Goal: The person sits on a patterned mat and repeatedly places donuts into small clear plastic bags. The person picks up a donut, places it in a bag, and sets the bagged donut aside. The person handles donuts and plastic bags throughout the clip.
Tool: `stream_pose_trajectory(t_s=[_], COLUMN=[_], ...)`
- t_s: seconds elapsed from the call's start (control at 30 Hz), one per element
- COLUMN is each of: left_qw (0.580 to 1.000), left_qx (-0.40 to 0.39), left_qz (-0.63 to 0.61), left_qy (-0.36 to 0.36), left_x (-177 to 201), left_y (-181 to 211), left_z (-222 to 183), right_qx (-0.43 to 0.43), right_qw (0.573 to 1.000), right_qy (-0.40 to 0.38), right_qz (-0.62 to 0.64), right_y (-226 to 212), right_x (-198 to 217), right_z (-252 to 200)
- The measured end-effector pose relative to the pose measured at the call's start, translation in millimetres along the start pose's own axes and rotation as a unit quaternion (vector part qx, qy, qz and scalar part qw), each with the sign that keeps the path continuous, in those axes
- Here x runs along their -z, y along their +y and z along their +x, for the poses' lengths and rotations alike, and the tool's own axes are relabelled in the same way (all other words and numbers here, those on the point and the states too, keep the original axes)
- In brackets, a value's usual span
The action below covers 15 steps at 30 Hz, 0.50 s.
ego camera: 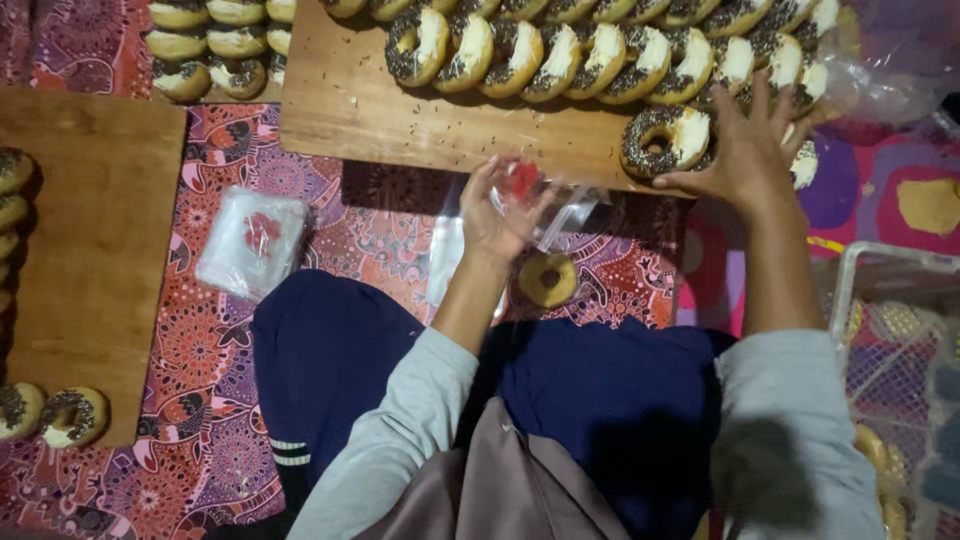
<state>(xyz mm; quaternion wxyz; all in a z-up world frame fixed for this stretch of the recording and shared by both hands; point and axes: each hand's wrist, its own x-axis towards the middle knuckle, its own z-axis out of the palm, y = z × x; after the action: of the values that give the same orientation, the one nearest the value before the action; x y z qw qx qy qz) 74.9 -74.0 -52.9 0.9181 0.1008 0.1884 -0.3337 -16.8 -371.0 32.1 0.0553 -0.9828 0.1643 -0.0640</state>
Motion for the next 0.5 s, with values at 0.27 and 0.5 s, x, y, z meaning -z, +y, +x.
stream_pose_trajectory(t_s=[0.27,0.5], left_qw=[0.991,0.964], left_qx=[-0.019,-0.094], left_qz=[-0.134,-0.103], left_qy=[-0.016,-0.227], left_x=[13,15], left_y=[9,-16], left_z=[7,-2], right_qx=[-0.045,-0.043], right_qw=[0.978,0.856], right_qy=[0.059,0.119], right_qz=[0.197,0.501], right_y=[-58,-166], right_x=[11,-6], right_z=[-61,-134])
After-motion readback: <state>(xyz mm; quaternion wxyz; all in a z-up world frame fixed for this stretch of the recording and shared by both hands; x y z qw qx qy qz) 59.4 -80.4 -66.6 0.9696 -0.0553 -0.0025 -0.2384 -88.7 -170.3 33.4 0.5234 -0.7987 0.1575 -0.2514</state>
